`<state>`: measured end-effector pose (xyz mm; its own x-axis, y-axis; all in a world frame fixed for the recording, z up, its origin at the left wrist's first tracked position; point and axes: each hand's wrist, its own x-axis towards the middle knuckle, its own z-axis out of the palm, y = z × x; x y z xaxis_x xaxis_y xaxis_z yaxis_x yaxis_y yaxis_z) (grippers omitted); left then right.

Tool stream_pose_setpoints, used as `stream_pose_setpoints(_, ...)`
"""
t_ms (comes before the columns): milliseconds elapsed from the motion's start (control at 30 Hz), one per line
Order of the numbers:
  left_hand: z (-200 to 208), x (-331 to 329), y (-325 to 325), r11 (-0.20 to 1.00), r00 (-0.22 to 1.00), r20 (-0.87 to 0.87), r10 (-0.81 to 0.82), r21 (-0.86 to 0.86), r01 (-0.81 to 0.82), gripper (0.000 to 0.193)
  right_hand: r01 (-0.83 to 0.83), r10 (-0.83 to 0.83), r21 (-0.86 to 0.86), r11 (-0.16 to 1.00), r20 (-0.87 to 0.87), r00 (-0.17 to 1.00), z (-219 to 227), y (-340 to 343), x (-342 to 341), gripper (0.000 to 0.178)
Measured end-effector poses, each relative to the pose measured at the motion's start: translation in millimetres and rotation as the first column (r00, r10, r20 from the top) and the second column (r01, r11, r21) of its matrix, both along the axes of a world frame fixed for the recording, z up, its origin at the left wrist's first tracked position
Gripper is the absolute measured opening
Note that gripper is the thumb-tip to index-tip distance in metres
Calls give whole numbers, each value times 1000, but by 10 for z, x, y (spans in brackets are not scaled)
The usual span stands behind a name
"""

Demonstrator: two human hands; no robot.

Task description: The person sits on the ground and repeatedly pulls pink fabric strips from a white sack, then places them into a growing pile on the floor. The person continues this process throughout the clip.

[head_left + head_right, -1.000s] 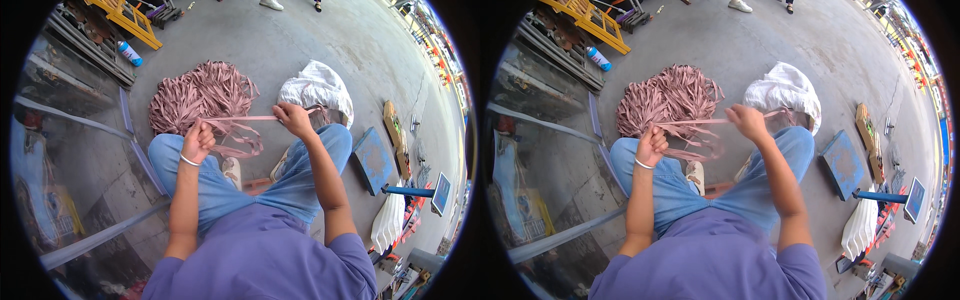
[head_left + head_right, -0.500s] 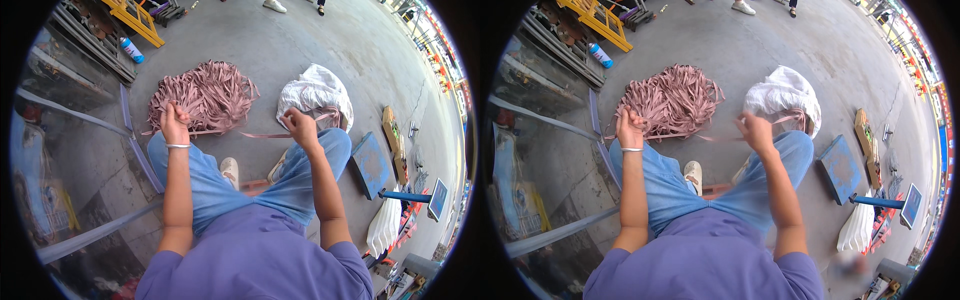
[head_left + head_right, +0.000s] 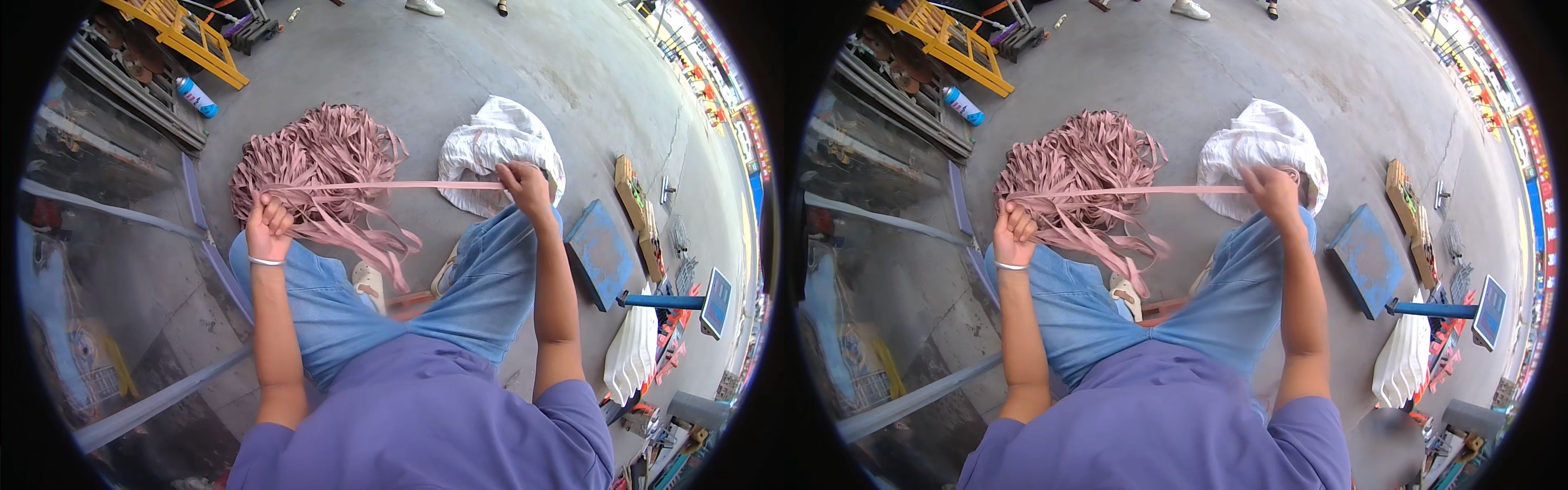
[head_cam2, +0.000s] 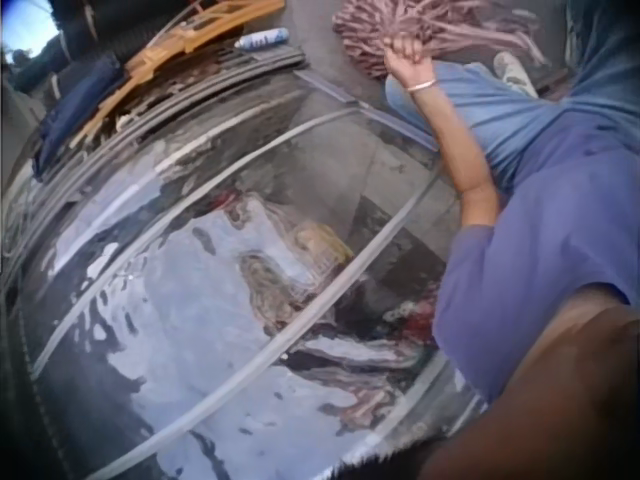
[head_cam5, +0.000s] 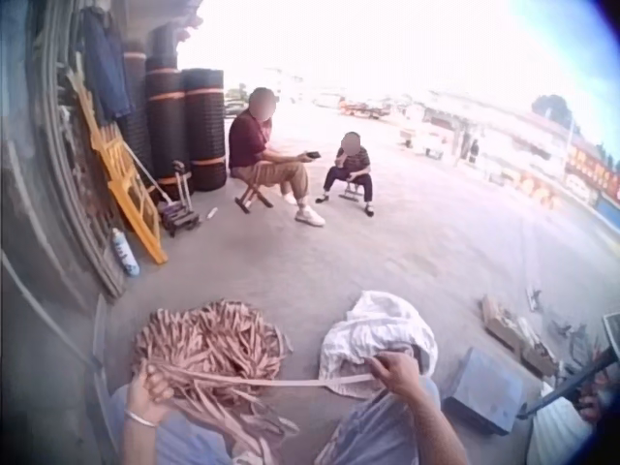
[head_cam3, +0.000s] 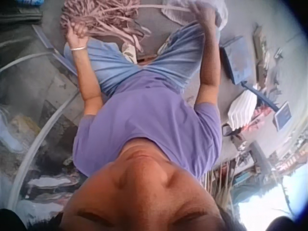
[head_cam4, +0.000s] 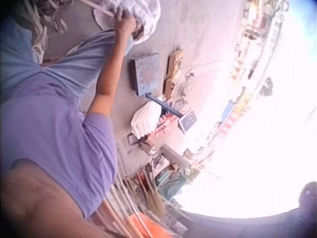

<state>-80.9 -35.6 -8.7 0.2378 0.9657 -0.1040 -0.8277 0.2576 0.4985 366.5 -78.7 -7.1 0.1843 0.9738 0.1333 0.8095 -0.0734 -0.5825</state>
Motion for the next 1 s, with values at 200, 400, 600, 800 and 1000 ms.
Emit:
stream_pose_setpoints(200,-138,-853,315,856,830,294,475,66,-513,31,617,-586,77,783,-237,775,-562,-604,1466,38)
stream_pose_setpoints(400,111,140,101,943,939,-98,330,87,-323,21,270,-174,131,954,-492,853,162,-327,-210,25)
stream_pose_setpoints(600,186,1090,-296,966,863,-444,-242,-189,174,24,-473,537,389,790,-69,841,522,-358,-2093,31)
stream_pose_setpoints(800,124,834,-432,834,810,-196,-552,-125,538,34,-314,311,198,929,46,949,187,210,-1559,30)
stream_pose_setpoints(1000,-84,-627,68,967,919,317,235,16,-252,26,284,-285,55,957,12,958,24,-239,412,44)
